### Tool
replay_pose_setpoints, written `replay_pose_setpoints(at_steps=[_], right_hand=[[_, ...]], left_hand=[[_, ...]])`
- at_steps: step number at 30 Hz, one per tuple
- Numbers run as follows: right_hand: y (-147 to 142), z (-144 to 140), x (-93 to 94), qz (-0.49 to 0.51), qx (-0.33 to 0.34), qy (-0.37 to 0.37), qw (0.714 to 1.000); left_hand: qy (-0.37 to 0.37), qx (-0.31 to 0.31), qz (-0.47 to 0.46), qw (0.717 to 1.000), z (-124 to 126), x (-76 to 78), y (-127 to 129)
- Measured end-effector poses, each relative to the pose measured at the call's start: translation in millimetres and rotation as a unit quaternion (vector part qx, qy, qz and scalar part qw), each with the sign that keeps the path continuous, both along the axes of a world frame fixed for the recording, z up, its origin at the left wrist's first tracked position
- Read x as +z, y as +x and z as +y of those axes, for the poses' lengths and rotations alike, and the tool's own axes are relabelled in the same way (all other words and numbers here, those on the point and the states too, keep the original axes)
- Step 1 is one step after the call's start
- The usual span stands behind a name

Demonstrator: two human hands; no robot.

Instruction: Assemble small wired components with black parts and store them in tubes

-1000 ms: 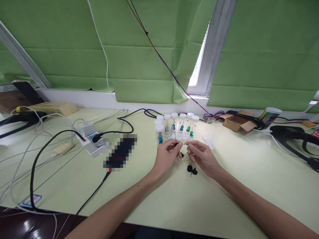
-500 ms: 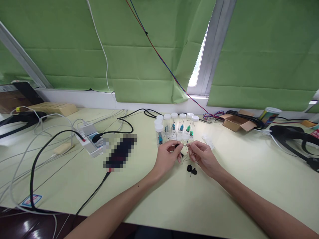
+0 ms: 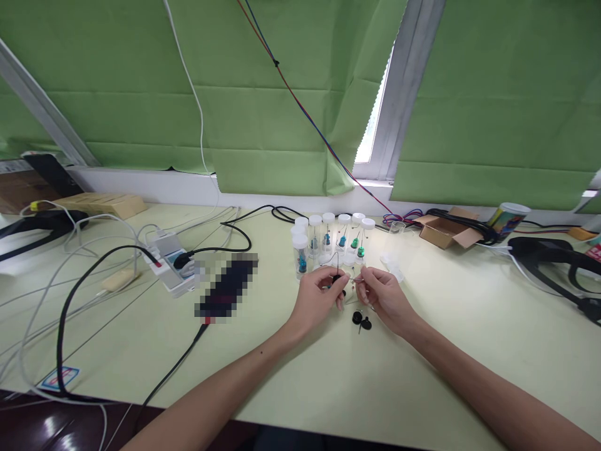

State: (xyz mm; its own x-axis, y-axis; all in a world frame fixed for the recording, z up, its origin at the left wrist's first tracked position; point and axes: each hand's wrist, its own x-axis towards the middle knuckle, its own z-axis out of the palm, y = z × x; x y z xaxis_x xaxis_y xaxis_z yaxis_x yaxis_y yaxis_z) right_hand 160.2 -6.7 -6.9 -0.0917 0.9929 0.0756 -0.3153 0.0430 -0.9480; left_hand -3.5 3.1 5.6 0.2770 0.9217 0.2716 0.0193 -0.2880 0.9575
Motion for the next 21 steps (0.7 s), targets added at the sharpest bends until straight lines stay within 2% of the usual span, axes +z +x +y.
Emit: replay_pose_setpoints(at_steps=[13,21], right_hand=[[-0.1,-2.3,4.4,0.024,-0.004,0.005,1.0],[0.5,-2.0,2.3,-0.003,-0.039,0.044,0.998]], left_hand=[[-0.022,0.02,-0.029,0.999,1.8,0.1,-0.5],[-0.038,0.019,-0.035,0.998,3.1,0.3,-0.9]])
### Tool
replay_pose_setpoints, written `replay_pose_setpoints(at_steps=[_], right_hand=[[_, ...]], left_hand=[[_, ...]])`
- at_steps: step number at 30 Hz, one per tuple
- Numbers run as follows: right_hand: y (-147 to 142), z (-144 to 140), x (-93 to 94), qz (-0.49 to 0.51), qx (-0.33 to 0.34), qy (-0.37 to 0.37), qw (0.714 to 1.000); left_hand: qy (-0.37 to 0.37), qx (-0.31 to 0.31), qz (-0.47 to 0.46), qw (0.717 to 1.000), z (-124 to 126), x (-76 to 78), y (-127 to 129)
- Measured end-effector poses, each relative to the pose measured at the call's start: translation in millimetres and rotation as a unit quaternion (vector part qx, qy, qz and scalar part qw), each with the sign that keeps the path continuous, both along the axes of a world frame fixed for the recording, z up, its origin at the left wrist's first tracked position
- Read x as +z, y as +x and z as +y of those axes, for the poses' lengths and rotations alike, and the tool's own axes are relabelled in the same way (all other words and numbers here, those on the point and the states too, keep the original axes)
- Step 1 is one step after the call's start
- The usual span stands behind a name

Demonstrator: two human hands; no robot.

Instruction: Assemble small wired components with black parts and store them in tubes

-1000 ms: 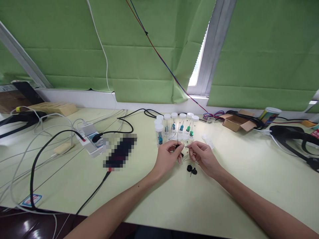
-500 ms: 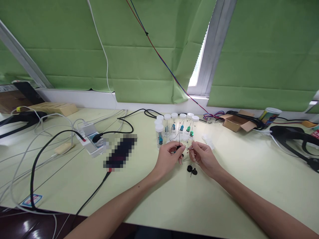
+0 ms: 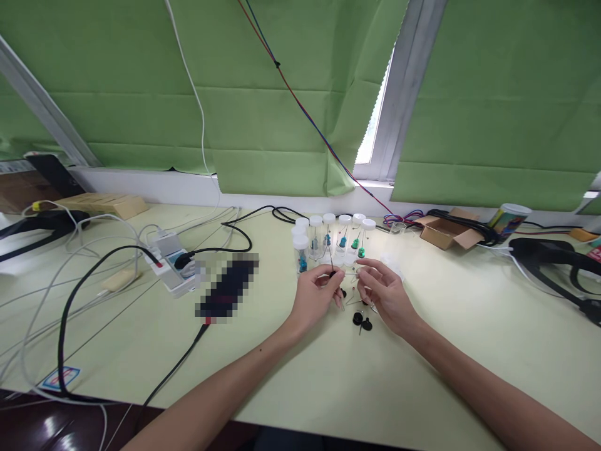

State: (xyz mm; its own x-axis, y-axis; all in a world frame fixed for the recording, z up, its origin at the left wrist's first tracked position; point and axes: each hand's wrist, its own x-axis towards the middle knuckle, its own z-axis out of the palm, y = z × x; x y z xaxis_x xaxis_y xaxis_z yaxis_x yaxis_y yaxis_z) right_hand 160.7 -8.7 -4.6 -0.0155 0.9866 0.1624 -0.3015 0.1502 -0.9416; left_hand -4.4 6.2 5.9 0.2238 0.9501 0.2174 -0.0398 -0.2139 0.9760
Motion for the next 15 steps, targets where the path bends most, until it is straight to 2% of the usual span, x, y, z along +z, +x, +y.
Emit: replay_pose_setpoints(at_steps=[7,15], right_hand=[[-2.7,-0.9,0.2,-0.085,-0.064,0.069,0.992],[-3.5,-2.2,1.4,-0.103,-0.081,0.071,0.989]], left_hand=[[-0.008,-0.011,0.002,1.0,-1.4,3.1,-0.5],[-0.009,-0.016,0.003,1.0,-1.1,1.9,-0.8]])
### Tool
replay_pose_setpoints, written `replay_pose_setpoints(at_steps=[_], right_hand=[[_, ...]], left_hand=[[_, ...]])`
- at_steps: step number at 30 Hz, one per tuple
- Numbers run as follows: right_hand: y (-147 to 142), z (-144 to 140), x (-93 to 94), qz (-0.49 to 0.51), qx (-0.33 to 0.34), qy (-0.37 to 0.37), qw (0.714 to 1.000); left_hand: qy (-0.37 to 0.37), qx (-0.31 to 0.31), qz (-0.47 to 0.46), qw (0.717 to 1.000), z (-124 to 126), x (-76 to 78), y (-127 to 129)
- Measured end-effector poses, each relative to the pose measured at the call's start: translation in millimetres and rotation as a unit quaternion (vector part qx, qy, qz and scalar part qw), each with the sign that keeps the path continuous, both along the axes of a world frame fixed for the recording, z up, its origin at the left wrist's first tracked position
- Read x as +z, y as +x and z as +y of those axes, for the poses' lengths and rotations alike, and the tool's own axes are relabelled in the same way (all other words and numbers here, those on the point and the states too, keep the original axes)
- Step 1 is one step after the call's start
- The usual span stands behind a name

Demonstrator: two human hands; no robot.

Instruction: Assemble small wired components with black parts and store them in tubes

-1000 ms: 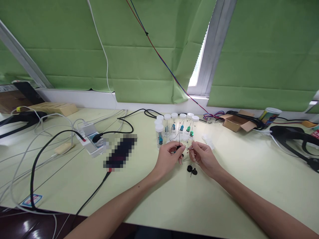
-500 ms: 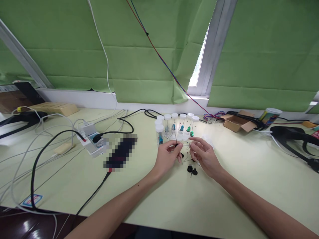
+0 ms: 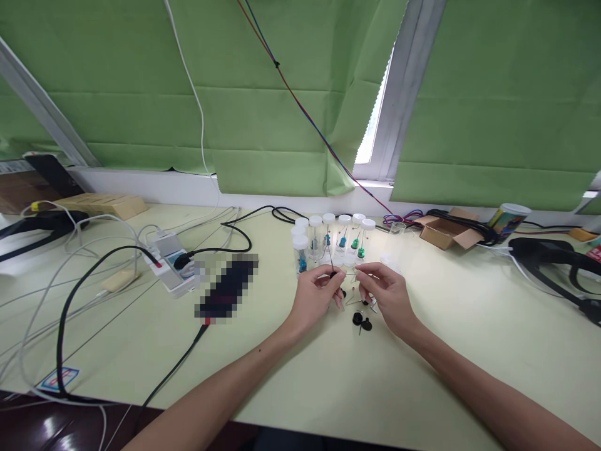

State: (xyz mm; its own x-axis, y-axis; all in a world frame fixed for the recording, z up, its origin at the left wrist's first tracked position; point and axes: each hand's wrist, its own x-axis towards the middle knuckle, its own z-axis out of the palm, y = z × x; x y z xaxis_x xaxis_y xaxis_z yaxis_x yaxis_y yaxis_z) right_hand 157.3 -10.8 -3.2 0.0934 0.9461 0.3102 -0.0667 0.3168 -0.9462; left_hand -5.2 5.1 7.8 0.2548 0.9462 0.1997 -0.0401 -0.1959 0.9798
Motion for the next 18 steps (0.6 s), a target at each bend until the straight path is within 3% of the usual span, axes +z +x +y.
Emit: replay_pose_setpoints(at_steps=[18], right_hand=[[1.2,0.0,-2.1,0.016,0.03,-0.055,0.998]], left_hand=[[0.017,0.021,0.013,1.0,0.7,-2.3,1.8]])
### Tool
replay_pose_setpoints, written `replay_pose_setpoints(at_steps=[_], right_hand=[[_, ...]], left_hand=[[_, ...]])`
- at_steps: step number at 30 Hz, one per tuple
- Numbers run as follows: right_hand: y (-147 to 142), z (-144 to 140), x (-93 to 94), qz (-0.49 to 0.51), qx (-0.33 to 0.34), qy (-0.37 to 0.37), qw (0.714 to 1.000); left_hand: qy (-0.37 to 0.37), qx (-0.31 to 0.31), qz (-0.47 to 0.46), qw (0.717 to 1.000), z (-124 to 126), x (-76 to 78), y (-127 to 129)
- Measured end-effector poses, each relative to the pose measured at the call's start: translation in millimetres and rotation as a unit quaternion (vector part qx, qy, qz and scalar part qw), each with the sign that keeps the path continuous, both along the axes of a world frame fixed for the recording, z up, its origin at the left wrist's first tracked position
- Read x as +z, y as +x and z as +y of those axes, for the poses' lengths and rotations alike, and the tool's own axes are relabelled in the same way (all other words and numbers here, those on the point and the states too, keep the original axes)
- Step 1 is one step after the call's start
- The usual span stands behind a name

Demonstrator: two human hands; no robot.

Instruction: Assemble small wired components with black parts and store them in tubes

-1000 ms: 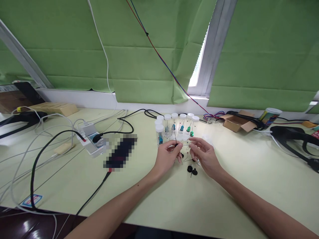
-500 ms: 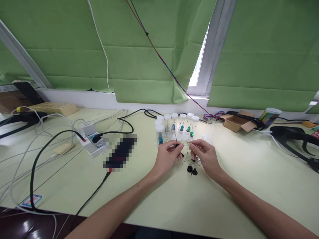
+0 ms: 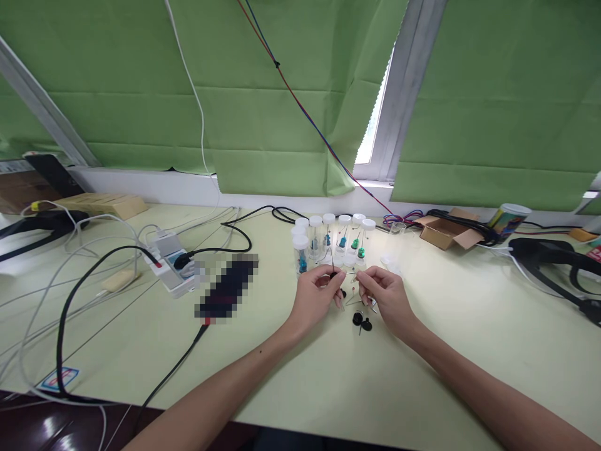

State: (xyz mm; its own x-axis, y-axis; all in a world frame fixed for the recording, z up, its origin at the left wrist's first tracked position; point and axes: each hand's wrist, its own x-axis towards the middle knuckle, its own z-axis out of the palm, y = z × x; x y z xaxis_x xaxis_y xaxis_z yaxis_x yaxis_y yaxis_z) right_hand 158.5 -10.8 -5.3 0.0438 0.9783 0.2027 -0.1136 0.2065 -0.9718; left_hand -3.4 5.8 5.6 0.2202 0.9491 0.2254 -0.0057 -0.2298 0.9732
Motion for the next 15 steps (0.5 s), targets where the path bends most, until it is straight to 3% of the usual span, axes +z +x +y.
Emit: replay_pose_setpoints(at_steps=[9,15], right_hand=[[0.5,1.2,-0.7,0.06,0.041,-0.051,0.996],[0.9,1.3,-0.7,0.043,0.044,-0.034,0.997]], left_hand=[[0.036,0.004,0.022,0.999,-1.7,0.5,-0.2],[0.025,0.012,0.009,1.0,-1.2,1.3,0.2]])
